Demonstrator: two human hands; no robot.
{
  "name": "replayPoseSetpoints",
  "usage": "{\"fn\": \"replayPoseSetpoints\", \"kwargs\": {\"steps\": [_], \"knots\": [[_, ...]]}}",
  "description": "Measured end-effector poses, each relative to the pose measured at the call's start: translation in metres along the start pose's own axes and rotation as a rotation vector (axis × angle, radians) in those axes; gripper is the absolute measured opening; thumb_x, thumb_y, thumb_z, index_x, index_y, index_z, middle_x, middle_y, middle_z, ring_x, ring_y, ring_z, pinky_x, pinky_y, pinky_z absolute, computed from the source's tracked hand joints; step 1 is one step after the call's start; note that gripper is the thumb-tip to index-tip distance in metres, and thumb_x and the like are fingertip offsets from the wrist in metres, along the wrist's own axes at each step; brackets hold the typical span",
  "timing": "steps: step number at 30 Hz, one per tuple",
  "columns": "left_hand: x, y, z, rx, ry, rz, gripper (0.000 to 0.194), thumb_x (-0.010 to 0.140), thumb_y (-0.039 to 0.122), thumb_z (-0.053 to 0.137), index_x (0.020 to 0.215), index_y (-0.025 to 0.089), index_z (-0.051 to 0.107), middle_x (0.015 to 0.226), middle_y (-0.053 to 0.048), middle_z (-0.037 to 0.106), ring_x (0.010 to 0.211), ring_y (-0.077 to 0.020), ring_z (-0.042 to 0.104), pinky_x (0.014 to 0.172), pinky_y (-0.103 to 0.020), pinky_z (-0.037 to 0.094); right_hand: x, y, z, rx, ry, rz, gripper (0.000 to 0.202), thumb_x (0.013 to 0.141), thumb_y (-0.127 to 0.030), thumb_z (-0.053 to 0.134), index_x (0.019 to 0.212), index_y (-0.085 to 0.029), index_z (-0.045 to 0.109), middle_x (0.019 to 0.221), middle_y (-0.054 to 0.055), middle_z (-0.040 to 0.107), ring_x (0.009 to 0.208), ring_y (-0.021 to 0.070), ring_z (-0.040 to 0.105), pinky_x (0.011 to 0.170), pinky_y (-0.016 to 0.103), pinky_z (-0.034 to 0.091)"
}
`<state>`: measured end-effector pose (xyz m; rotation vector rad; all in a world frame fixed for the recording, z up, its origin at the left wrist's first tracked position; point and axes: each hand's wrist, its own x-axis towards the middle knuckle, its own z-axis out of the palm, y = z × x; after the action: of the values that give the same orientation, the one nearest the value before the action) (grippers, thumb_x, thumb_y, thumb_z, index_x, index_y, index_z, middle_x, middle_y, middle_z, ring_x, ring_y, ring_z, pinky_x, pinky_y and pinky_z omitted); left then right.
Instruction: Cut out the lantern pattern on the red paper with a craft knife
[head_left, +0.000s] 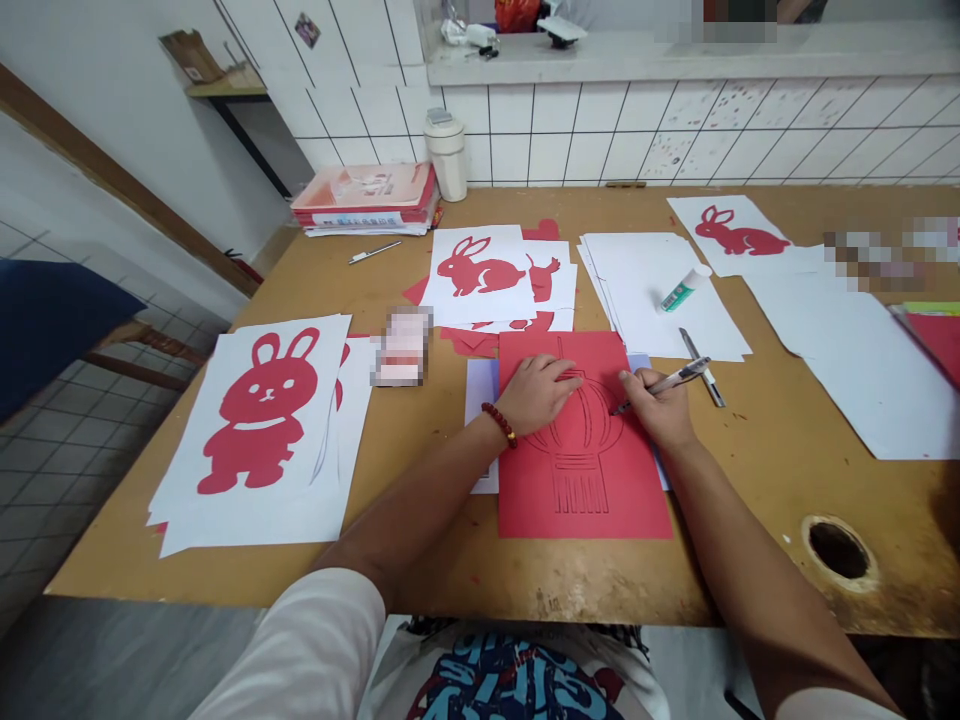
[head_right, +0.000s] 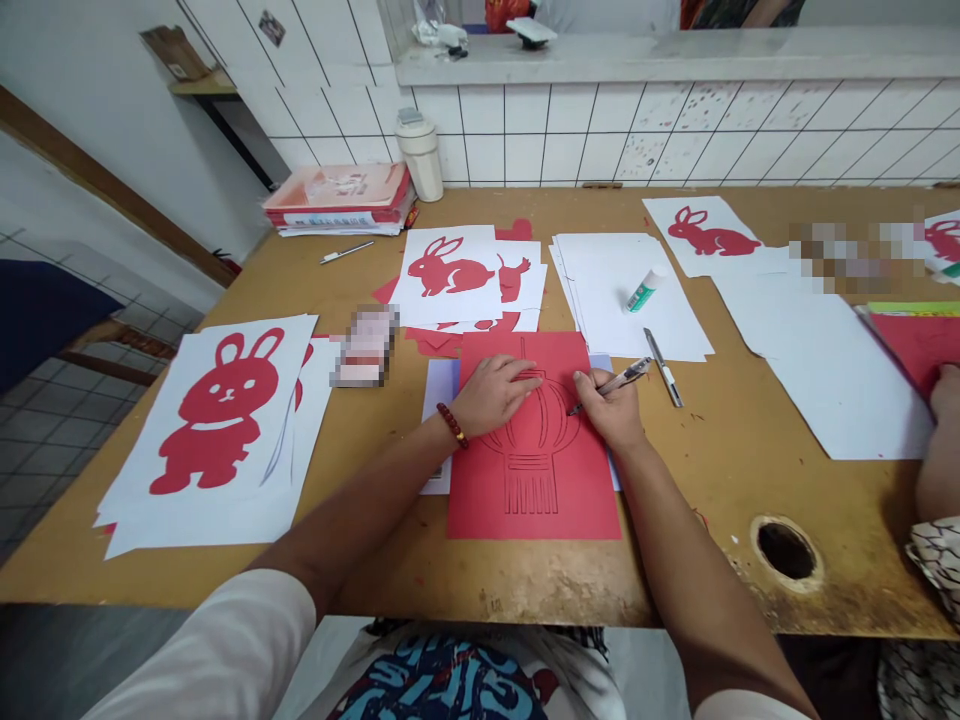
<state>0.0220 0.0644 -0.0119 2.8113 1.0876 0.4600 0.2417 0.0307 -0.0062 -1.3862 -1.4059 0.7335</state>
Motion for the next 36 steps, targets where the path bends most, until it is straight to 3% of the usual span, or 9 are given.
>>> {"fn": "replayPoseSetpoints", "kwargs": {"steps": [19, 26, 36], "knots": [[0.0, -0.001, 0.001, 0.0, 0.005, 0.001, 0.033, 0.102, 0.022, 0.047, 0.127, 0.026, 0.069, 0.14, -0.006, 0.06, 0.12, -0.026, 0.051, 0.101, -0.045, 0.043, -0.001, 0.004, 0.0, 0.009, -0.054, -0.001, 0.057, 0.082, -0.048, 0.071, 0.048, -0.022, 0.033, 0.047, -0.005, 0.031, 0.046, 0.0088, 0.028, 0.046, 0.027, 0.026], [0.001, 0.001, -0.002, 0.001, -0.023, -0.008, 0.033, 0.102, 0.022, 0.048, 0.128, 0.025, 0.069, 0.14, -0.006, 0.061, 0.119, -0.0265, 0.052, 0.1, -0.044, 0.043, -0.016, 0.004, -0.007, 0.051, 0.122, 0.068, 0.055, 0.086, -0.048, 0.068, 0.049, -0.022, 0.037, 0.046, -0.005, 0.036, 0.045, 0.0092, 0.032, 0.046, 0.027, 0.026], [0.001, 0.0, 0.002, 0.014, 0.008, 0.004, 0.033, 0.102, 0.023, 0.047, 0.127, 0.025, 0.069, 0.14, -0.006, 0.061, 0.118, -0.0264, 0.053, 0.099, -0.044, 0.043, -0.023, 0.005, -0.006, -0.006, 0.08, 0.025, 0.053, 0.088, -0.042, 0.067, 0.05, -0.022, 0.036, 0.047, -0.005, 0.037, 0.047, 0.0092, 0.031, 0.048, 0.027, 0.028]]}}
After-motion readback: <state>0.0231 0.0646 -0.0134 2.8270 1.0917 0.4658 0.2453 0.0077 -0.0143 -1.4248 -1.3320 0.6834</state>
